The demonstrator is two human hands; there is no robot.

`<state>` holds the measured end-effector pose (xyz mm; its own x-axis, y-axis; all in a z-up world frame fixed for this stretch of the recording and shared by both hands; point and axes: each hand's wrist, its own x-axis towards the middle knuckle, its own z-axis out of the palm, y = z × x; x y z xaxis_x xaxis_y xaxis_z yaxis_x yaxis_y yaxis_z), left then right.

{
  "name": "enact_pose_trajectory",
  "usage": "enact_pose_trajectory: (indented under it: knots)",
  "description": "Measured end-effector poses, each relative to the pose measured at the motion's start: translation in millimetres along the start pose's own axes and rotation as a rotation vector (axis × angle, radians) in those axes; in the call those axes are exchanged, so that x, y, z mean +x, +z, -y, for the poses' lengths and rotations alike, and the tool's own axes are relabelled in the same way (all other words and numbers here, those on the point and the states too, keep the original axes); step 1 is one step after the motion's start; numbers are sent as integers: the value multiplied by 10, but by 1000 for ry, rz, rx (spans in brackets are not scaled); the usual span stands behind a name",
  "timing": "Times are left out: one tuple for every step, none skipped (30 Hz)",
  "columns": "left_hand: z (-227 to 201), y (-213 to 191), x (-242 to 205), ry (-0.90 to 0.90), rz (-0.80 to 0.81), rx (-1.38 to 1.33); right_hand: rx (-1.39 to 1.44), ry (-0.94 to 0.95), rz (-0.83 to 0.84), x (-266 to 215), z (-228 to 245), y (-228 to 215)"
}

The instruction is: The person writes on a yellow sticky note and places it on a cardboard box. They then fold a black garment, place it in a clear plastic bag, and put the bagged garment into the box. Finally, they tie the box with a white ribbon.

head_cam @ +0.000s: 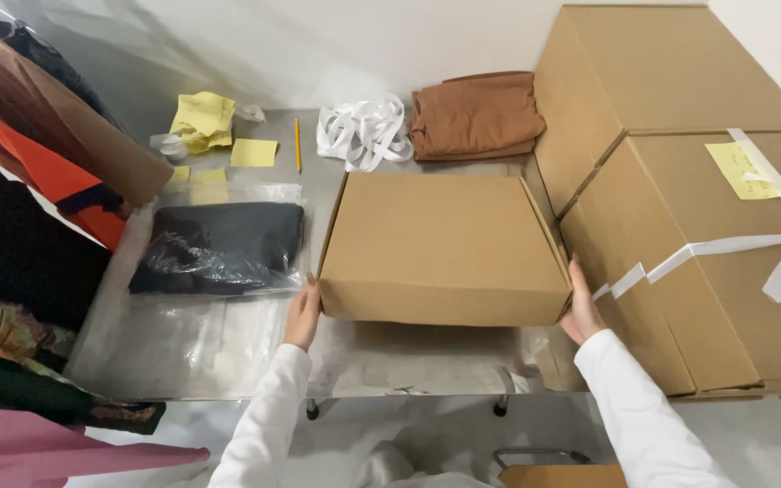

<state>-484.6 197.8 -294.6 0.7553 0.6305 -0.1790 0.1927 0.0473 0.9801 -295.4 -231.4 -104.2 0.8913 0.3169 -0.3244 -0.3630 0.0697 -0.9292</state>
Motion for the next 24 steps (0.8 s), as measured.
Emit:
enact_pose_trajectory:
  knots:
    - [-413, 56, -214, 1, -2, 0, 1, 0, 2, 106, -52, -156]
    - [-825, 122, -427, 197, 28, 81, -237, -231, 72, 209, -100, -320]
    - [-1235, 191, -642, 394, 56, 161, -475, -461, 143, 312, -148, -486]
    - [-1491, 180, -740, 394, 56, 160, -475, -461, 143, 189, -4, -401]
    - [-1745, 171, -839, 379, 72, 353, -672, -453, 76, 67, 141, -318]
    - [-2006, 158, -933, 362, 86, 547, -867, -444, 7, -50, 290, -228]
    - [-1969, 141, -866, 364, 84, 547, -866, -446, 7, -117, 439, -165]
    - [-1926, 119, -805, 359, 80, 674, -941, -389, -34, -191, 576, -101]
    - [-1880, 97, -744, 354, 76, 802, -1015, -332, -76, -263, 711, -39]
    - [-1872, 74, -691, 352, 76, 802, -1015, -330, -75, -261, 735, -56]
    - [-1864, 53, -638, 369, 71, 845, -1086, -321, -75, -258, 758, -75]
    - [-1859, 32, -580, 388, 65, 888, -1156, -313, -75, -250, 786, -92]
    - [-1843, 18, -526, 388, 65, 888, -1156, -314, -74, -118, 714, -226]
    - [-1832, 9, -470, 408, 65, 890, -1259, -360, -85, 14, 648, -363]
    - [-1822, 1, -414, 428, 66, 891, -1361, -406, -96, 147, 585, -501]
    - [-1830, -14, -406, 429, 67, 892, -1360, -406, -97, 81, 634, -477]
    - [-1840, -28, -398, 456, 99, 832, -1283, -454, -66, 15, 685, -454]
    - [-1856, -43, -384, 485, 132, 773, -1203, -502, -37, -49, 737, -428]
    - [-1871, -56, -384, 488, 133, 774, -1201, -502, -40, -10, 751, -456]
    - [-1877, -64, -397, 517, 158, 737, -1253, -433, -82, 20, 761, -491]
    - [-1883, -73, -411, 546, 183, 699, -1303, -362, -124, 48, 770, -527]
    - [-1909, -61, -457, 546, 182, 699, -1304, -362, -123, 69, 747, -602]
    - [-1934, -50, -505, 582, 225, 565, -1257, -436, -62, 88, 723, -678]
    - [-1959, -41, -559, 616, 266, 431, -1207, -510, 0, 108, 698, -753]
